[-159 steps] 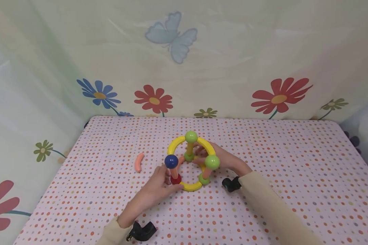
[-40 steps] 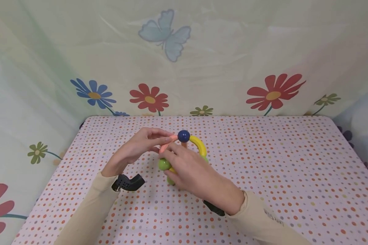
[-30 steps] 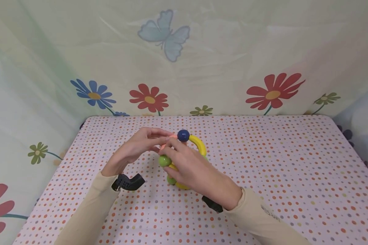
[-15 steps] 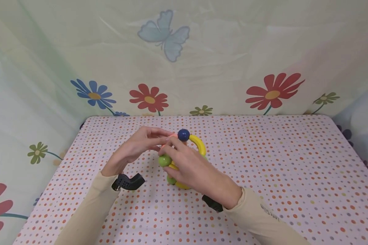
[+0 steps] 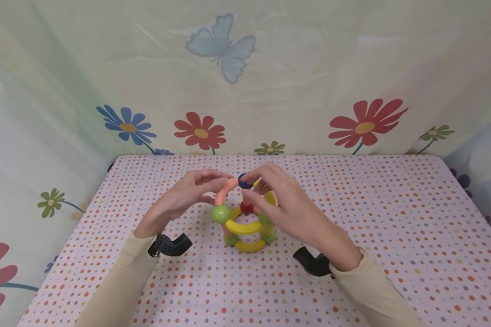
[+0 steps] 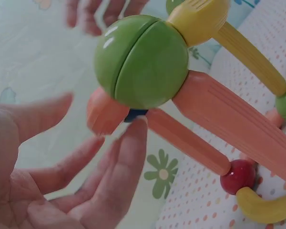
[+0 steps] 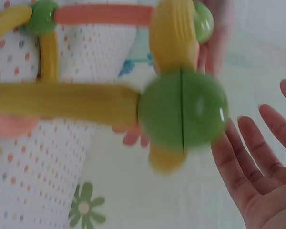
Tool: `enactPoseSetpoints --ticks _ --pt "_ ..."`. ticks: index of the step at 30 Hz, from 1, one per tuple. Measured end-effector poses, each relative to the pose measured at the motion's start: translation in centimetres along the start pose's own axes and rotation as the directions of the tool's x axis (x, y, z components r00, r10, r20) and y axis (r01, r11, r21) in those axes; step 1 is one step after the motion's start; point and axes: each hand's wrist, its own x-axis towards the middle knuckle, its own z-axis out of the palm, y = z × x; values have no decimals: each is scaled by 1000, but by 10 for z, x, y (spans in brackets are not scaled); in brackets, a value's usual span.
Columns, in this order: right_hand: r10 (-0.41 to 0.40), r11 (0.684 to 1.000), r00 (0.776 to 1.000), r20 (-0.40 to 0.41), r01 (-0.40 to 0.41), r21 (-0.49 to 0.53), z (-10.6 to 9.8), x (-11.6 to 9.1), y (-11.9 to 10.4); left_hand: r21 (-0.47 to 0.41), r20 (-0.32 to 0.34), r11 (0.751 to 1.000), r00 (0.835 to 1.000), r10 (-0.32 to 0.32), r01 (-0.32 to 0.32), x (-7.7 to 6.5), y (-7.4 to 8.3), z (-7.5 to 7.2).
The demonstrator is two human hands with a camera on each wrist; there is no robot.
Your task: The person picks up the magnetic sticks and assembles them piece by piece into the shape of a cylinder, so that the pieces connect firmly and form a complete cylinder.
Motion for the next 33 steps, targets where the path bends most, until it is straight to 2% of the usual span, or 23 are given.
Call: enactPoseSetpoints --ticks 3,5,7,8,9,10,11,13,14,15,16,17,18,19,20,21,23,24,25,26,28,31,33 --pt "50 999 996 -75 -51 -13 -18 -10 14 -13 -48 1000 999 -10 10 -7 -4 -1" --pt "75 997 992 -102 -79 -28 -25 -18 27 2 -104 1000 995 9 -9 -14 -11 -3" --pt "97 992 989 -111 -106 -72 -30 -28 43 106 -180 992 980 83 -65 -23 -21 -6" --pt "106 988 988 -113 -117 -102 -31 -33 51 201 -218 975 965 142 -98 -27 -28 -8" --pt "116 983 986 -118 -131 -125 -32 -38 59 312 -251 942 945 210 -126 -31 -35 -11" --pt "129 978 983 -128 -147 -145 -34 -43 67 433 -276 889 917 287 -148 -35 -43 -14" --pt "135 973 980 -147 -159 -167 -35 -49 75 557 -289 816 885 365 -154 -38 -51 -18" --pt "150 963 968 -201 -190 -194 -37 -59 91 760 -271 636 823 499 -135 -43 -64 -28" --pt "157 959 961 -229 -203 -197 -39 -64 98 821 -247 558 803 543 -124 -44 -69 -33" --pt "155 957 954 -256 -209 -201 -40 -68 105 861 -228 497 788 572 -112 -45 -73 -37" --pt "149 954 949 -276 -212 -211 -41 -71 110 887 -212 451 781 588 -98 -46 -75 -40" --pt "140 952 947 -288 -209 -225 -42 -74 114 902 -203 423 778 595 -88 -47 -76 -42" --pt "129 951 949 -289 -201 -235 -42 -76 116 897 -209 432 779 592 -88 -48 -76 -43" --pt "119 951 952 -283 -191 -243 -42 -78 116 870 -230 484 789 569 -96 -49 -74 -41" --pt "103 952 956 -273 -175 -253 -42 -79 114 820 -256 560 803 538 -114 -50 -70 -38" --pt "85 953 962 -259 -154 -261 -41 -79 111 748 -279 649 821 498 -138 -50 -65 -34" --pt "82 960 972 -220 -137 -245 -36 -75 99 534 -301 823 866 398 -193 -48 -53 -22" --pt "86 966 976 -198 -130 -223 -33 -71 91 408 -303 891 890 340 -202 -46 -46 -16" --pt "92 971 980 -178 -128 -204 -30 -67 83 291 -289 937 915 280 -194 -43 -40 -10" --pt "104 976 983 -153 -131 -175 -27 -62 75 199 -265 964 937 228 -178 -39 -35 -4" --pt "144 982 985 -98 -154 -108 -21 -50 61 77 -213 989 967 142 -129 -30 -25 7" --pt "193 981 981 -26 -193 -24 -12 -27 46 -7 -178 998 982 64 -66 -19 -16 17" --pt "236 971 972 20 -236 24 -8 -12 39 -23 -166 999 985 42 -47 -14 -12 21"
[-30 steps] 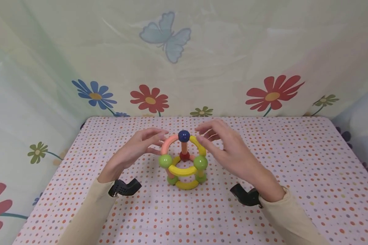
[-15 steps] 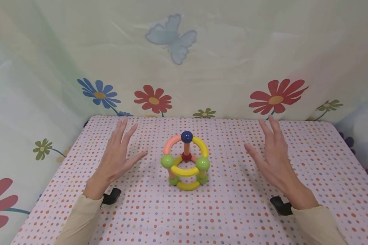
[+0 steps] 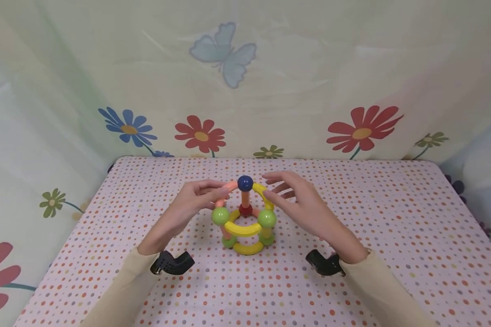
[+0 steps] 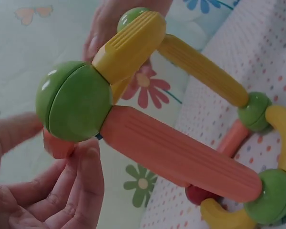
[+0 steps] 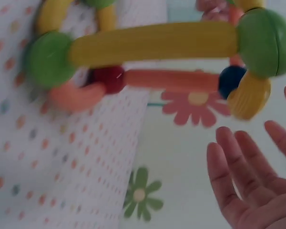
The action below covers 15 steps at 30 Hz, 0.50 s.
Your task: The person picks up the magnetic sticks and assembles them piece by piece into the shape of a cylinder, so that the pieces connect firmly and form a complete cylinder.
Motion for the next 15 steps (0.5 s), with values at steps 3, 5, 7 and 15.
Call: enactPoseSetpoints --ticks 3,5,7,15 --pt "48 998 997 54 -51 46 7 18 -8 -21 19 1000 1000 -15 16 2 2 1" --pt "64 996 995 83 -68 52 11 27 -10 -33 33 999 999 -18 19 2 2 2" --pt "60 996 994 96 -66 54 15 32 -10 -49 46 998 999 -27 29 3 3 2" --pt "19 998 996 85 -24 57 19 35 -10 -67 63 998 998 -19 23 3 3 1"
